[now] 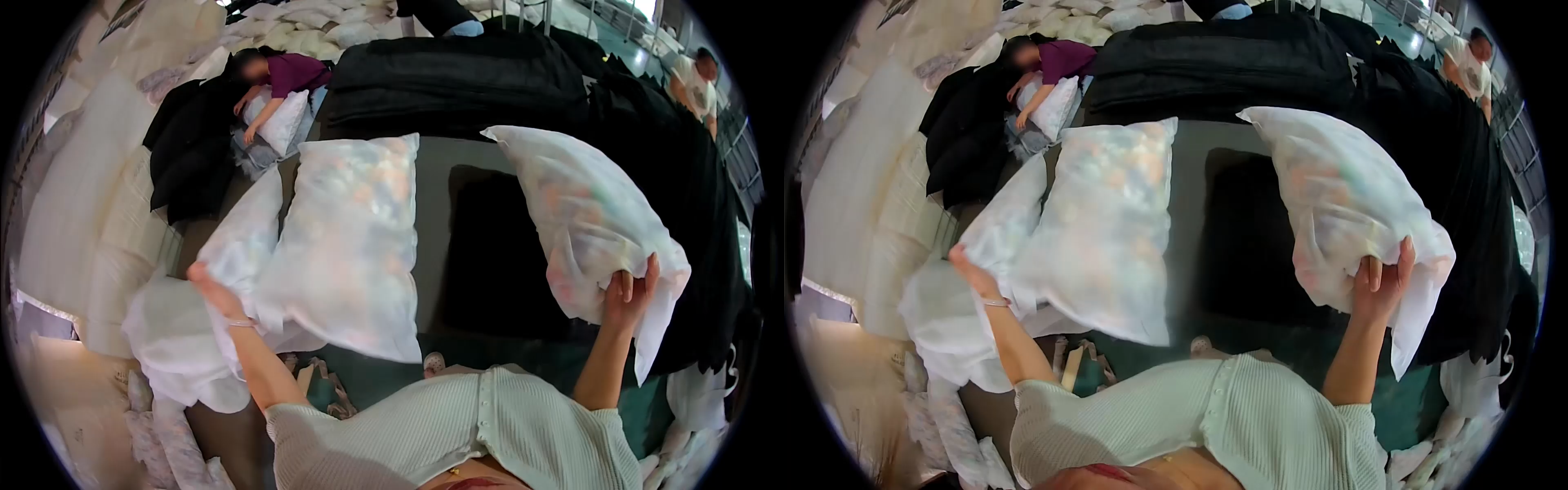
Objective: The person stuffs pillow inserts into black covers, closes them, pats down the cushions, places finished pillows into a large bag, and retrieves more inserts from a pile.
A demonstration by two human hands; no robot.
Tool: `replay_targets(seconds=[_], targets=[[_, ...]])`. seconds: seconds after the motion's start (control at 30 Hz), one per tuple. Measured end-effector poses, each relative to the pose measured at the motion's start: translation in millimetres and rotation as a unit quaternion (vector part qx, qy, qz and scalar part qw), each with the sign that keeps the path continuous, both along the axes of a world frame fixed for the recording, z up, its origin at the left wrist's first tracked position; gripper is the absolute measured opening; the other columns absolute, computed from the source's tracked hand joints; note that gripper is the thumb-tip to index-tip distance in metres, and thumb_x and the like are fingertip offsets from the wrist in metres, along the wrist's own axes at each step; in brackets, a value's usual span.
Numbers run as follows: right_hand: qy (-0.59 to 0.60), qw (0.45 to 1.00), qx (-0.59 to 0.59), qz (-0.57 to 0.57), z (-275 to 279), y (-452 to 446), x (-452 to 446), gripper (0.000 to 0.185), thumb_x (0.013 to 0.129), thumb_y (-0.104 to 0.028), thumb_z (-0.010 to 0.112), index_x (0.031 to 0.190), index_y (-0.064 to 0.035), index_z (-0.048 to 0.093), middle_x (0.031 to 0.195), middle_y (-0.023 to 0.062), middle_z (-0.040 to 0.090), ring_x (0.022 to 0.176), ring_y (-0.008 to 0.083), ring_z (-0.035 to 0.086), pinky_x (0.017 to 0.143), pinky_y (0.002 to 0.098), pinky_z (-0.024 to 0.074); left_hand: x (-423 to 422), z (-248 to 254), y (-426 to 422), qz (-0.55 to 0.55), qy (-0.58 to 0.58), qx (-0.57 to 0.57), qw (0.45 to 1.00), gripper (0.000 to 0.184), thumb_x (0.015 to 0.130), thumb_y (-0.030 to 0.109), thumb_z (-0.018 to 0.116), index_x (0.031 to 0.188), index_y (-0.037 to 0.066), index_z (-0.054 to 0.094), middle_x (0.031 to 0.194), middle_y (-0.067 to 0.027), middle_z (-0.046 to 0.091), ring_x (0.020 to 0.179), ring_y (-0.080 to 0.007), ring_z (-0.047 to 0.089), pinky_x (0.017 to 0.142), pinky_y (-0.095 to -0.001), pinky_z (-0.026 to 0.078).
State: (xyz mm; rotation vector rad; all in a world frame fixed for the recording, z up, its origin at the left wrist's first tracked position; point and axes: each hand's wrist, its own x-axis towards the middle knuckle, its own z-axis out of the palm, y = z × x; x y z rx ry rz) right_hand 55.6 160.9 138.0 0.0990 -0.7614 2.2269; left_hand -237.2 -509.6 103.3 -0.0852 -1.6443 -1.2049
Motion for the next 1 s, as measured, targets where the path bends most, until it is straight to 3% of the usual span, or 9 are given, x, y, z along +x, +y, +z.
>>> replay_targets(seconds=[0.13,0.27,0.33,0.53,0.63,0.73,0.77,0.87,1.0], targets=[[0.000,1.000,-0.002,0.028,-6,0,0,0.036,0.099,-0.027,0.049,0.120,-0.0001,0.056,0.121,0.0127,0.064,0.036,0.0133,0.042,0.052,0.0266,0.0464,4,103,-3,0.138,0.037,0.294,0.945,0.041,0.099,0.031,0.047,0.114,-0.007,0.055,0.119,-0.0132,0.054,0.111,-0.0225,0.048,0.101,-0.0374,0.035],[0.015,0.996,0.041,0.076,-3,-19,-8,0.036,0.098,-0.027,0.048,0.120,0.0007,0.056,0.119,0.0119,0.066,0.034,0.0132,0.041,0.050,0.0259,0.0453,-58,164,2,0.008,0.257,0.134,0.957,0.045,0.092,0.030,0.059,0.121,-0.003,0.052,0.111,-0.0091,0.054,0.108,-0.0197,0.047,0.098,-0.0317,0.036],[0.005,0.997,0.035,0.072,1,-28,-9,0.036,0.099,-0.026,0.047,0.119,0.0019,0.056,0.116,0.0114,0.067,0.032,0.0130,0.040,0.047,0.0242,0.0436,-42,231,56,-0.044,0.280,0.213,0.935,0.022,0.092,0.026,0.053,0.088,0.005,0.057,0.092,-0.0035,0.055,0.091,-0.0182,0.050,0.088,-0.0322,0.037],[0.006,0.998,0.024,0.058,-1,-22,6,0.035,0.099,-0.027,0.046,0.115,0.0034,0.055,0.114,0.0121,0.067,0.030,0.0127,0.039,0.036,0.0225,0.0368,42,306,147,-0.162,0.360,0.258,0.882,0.031,0.092,0.028,0.046,0.066,0.012,0.042,0.076,-0.0013,0.046,0.077,-0.0181,0.045,0.083,-0.0325,0.036],[-0.009,1.000,-0.013,0.018,-6,-22,8,0.036,0.099,-0.027,0.046,0.115,0.0037,0.055,0.114,0.0133,0.067,0.031,0.0128,0.039,0.033,0.0224,0.0347,77,275,166,-0.167,0.314,0.224,0.907,0.033,0.093,0.028,0.045,0.065,0.013,0.036,0.073,0.0010,0.043,0.074,-0.0154,0.042,0.080,-0.0305,0.036],[0.015,1.000,0.015,0.018,-6,-32,2,0.036,0.099,-0.027,0.046,0.115,0.0038,0.054,0.114,0.0142,0.067,0.031,0.0131,0.040,0.032,0.0222,0.0348,104,172,173,-0.020,0.063,0.144,0.987,0.025,0.096,0.022,0.042,0.094,0.002,0.055,0.100,-0.0048,0.054,0.093,-0.0160,0.050,0.087,-0.0274,0.040],[0.020,0.999,0.014,0.022,-7,-30,3,0.036,0.099,-0.027,0.046,0.115,0.0038,0.054,0.114,0.0142,0.067,0.031,0.0131,0.040,0.032,0.0222,0.0348,112,131,171,-0.110,-0.043,0.072,0.990,0.020,0.094,0.018,0.048,0.095,0.001,0.057,0.101,-0.0070,0.057,0.094,-0.0178,0.053,0.086,-0.0290,0.042],[-0.013,1.000,-0.007,0.021,-10,-26,0,0.037,0.099,-0.028,0.046,0.117,0.0040,0.054,0.115,0.0148,0.066,0.031,0.0134,0.040,0.032,0.0224,0.0353,136,35,187,-0.250,-0.321,-0.229,0.884,0.014,0.089,0.014,0.063,0.093,0.002,0.060,0.088,-0.0138,0.064,0.084,-0.0247,0.062,0.078,-0.0334,0.047],[0.019,0.998,-0.020,0.049,-15,-11,-1,0.041,0.100,-0.029,0.043,0.120,0.0057,0.051,0.113,0.0163,0.066,0.030,0.0147,0.041,0.031,0.0233,0.0355,168,14,213,-0.257,-0.409,-0.307,0.820,0.018,0.089,0.023,0.063,0.103,0.012,0.061,0.077,-0.0171,0.063,0.075,-0.0388,0.061,0.066,-0.0428,0.047]])
